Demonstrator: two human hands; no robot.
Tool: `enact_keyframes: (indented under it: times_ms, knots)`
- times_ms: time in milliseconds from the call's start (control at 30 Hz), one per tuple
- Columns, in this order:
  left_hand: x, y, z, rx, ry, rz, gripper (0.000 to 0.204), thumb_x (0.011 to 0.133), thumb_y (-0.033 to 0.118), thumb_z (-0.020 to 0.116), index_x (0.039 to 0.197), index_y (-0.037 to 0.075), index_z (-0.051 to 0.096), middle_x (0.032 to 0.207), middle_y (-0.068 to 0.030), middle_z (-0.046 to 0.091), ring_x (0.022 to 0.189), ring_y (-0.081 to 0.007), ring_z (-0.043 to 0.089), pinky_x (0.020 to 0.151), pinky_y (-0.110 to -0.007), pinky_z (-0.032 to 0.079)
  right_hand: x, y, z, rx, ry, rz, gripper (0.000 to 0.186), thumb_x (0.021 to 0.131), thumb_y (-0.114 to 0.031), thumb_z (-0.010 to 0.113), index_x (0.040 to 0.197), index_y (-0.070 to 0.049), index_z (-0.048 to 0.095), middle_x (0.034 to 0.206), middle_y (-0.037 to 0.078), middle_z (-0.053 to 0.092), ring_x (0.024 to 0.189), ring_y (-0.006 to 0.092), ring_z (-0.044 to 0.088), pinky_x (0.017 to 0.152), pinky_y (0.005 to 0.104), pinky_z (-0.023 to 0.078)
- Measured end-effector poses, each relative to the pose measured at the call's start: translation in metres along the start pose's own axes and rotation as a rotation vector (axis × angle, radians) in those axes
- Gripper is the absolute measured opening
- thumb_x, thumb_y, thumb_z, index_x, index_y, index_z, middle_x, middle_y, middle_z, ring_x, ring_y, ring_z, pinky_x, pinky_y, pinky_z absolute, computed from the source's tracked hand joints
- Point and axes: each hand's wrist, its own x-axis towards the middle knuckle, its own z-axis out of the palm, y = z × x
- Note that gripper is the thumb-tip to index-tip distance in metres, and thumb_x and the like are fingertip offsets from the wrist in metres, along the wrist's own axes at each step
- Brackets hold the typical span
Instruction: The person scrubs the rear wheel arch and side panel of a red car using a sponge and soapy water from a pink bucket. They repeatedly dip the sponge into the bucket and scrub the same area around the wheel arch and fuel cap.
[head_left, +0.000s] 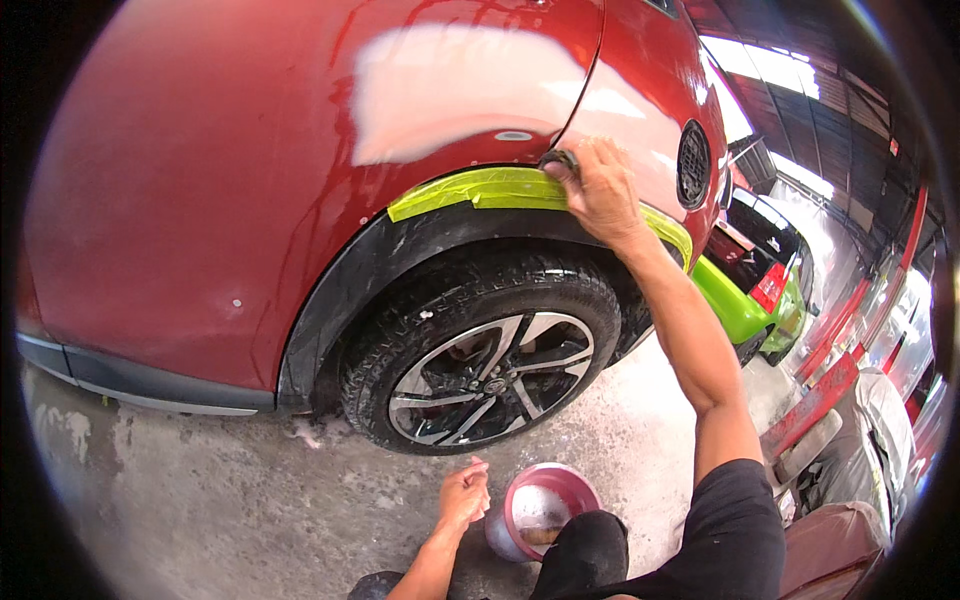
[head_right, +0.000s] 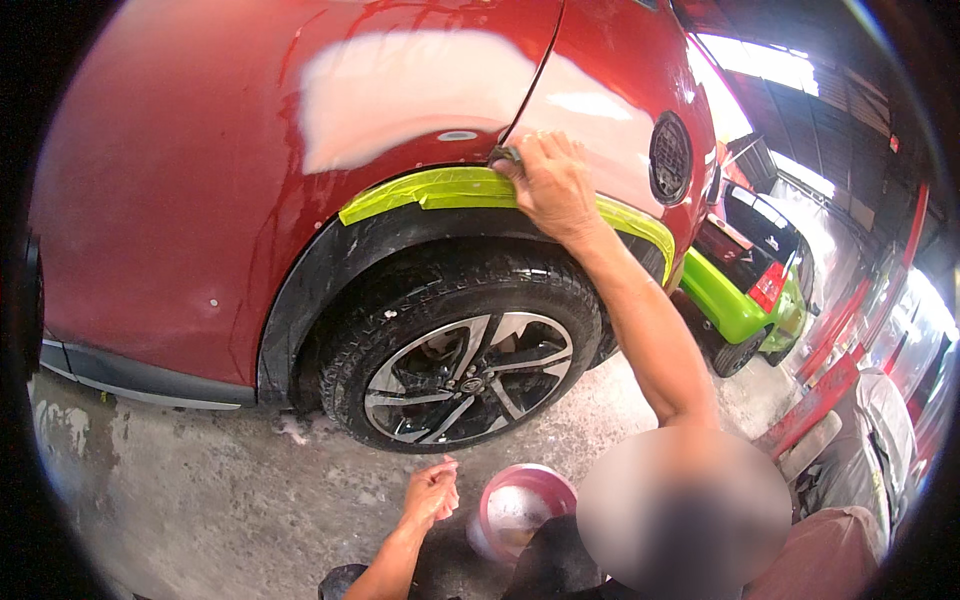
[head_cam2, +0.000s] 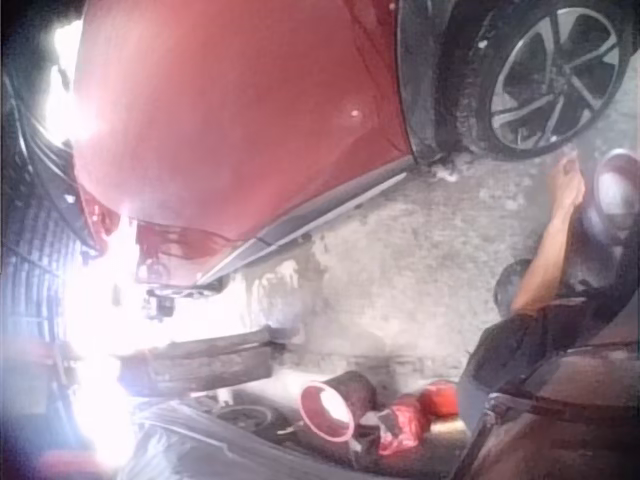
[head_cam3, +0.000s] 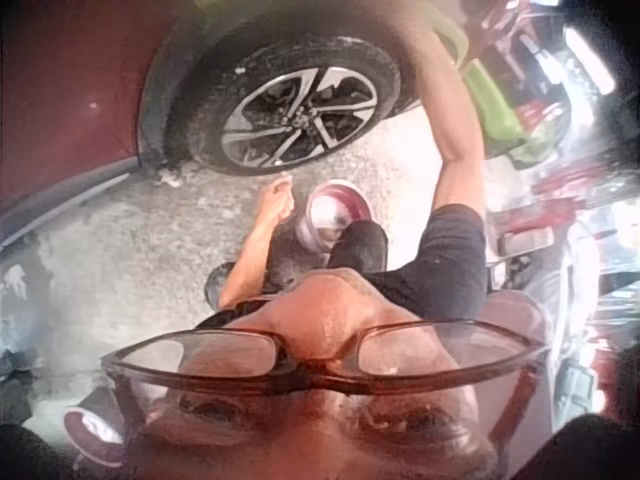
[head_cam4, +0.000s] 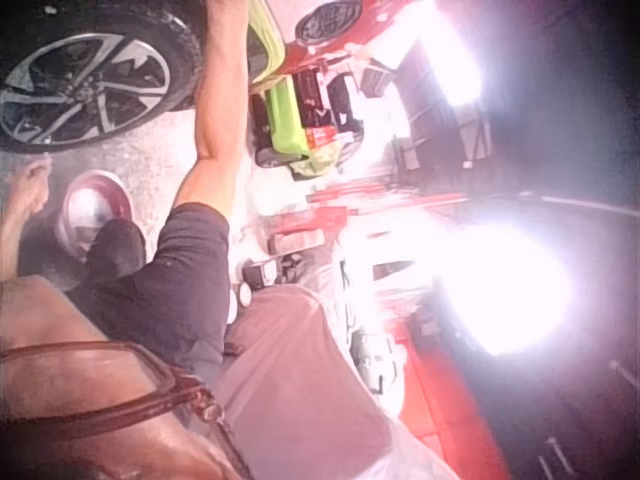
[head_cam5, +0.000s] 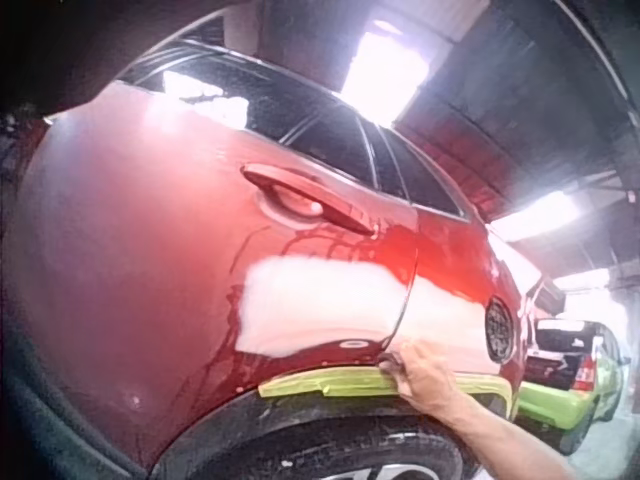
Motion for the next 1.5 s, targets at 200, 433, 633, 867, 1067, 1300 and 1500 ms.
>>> enact_keyframes:
  times_ms: [200, 433, 633, 867, 1067, 1300, 1500]
  knots:
    - [-0.003, -0.005, 0.008, -0.026, -0.076, -0.041, 0.027, 0.100, 0.023, 0.064, 0.121, 0.007, 0.067, 0.063, -0.0043, 0.059, 0.043, -0.0094, 0.049, 0.034, -0.025, 0.033, -0.004, 0.005, -0.010, -0.047, -0.029, 0.073, 0.029, 0.085, -0.027, 0.073, 0.101, -0.005, 0.062, 0.095, 0.014, 0.063, 0.094, 0.0351, 0.060, 0.082, 0.0471, 0.047]
    - [0.017, -0.069, 0.051, 0.075, -0.201, -0.099, 0.028, 0.102, 0.021, 0.061, 0.127, 0.010, 0.065, 0.062, 0.0020, 0.053, 0.041, -0.0090, 0.043, 0.034, -0.026, 0.035, 0.016, -0.012, -0.014, -0.133, -0.059, -0.142, 0.014, 0.092, -0.015, 0.060, 0.102, -0.005, 0.062, 0.095, 0.014, 0.064, 0.091, 0.0336, 0.063, 0.077, 0.0451, 0.052]
    - [-0.003, -0.076, 0.084, 0.574, -0.256, 0.097, 0.036, 0.101, 0.023, 0.060, 0.133, 0.007, 0.061, 0.069, -0.0021, 0.064, 0.052, -0.0111, 0.058, 0.046, -0.029, 0.047, -0.192, 0.054, -0.082, -0.045, -0.007, 0.455, 0.028, 0.095, -0.021, 0.063, 0.112, 0.001, 0.061, 0.095, 0.022, 0.063, 0.091, 0.0418, 0.062, 0.078, 0.0523, 0.049]
    - [0.004, -0.135, 0.099, 0.995, -0.290, 0.261, 0.037, 0.098, 0.023, 0.056, 0.131, 0.008, 0.062, 0.099, -0.0121, 0.067, 0.070, -0.0220, 0.067, 0.066, -0.038, 0.055, -0.664, -0.094, -0.103, 0.197, -1.040, 1.062, 0.038, 0.083, -0.034, 0.071, 0.093, 0.002, 0.067, 0.094, 0.031, 0.068, 0.091, 0.0485, 0.067, 0.081, 0.0549, 0.054]
    - [0.076, -0.261, 0.114, 1.466, -0.779, 0.419, 0.021, 0.091, 0.019, 0.054, 0.105, 0.008, 0.066, 0.110, -0.0197, 0.064, 0.111, -0.0377, 0.059, 0.092, -0.049, 0.049, -0.646, -0.171, -0.105, 0.404, -0.668, 1.350, 0.032, 0.085, -0.024, 0.068, 0.098, 0.003, 0.058, 0.087, 0.032, 0.066, 0.087, 0.0529, 0.064, 0.077, 0.0585, 0.049]
    - [0.091, -0.301, 0.133, 1.878, -0.998, -0.093, 0.023, 0.093, 0.030, 0.056, 0.100, 0.011, 0.068, 0.099, -0.0165, 0.066, 0.098, -0.0329, 0.063, 0.083, -0.045, 0.052, -0.646, -0.170, -0.116, 0.293, -0.757, 1.419, 0.026, 0.086, -0.020, 0.069, 0.096, 0.000, 0.055, 0.088, 0.026, 0.066, 0.083, 0.0490, 0.065, 0.075, 0.0572, 0.049]
    - [0.094, -0.236, 0.127, 1.782, -1.062, -0.131, 0.028, 0.094, 0.039, 0.058, 0.095, 0.013, 0.069, 0.090, -0.0137, 0.068, 0.087, -0.0287, 0.066, 0.075, -0.042, 0.053, -0.641, -0.168, -0.115, 0.323, -0.729, 1.383, 0.028, 0.087, -0.021, 0.069, 0.095, 0.001, 0.055, 0.088, 0.027, 0.065, 0.084, 0.0490, 0.065, 0.073, 0.0574, 0.049]
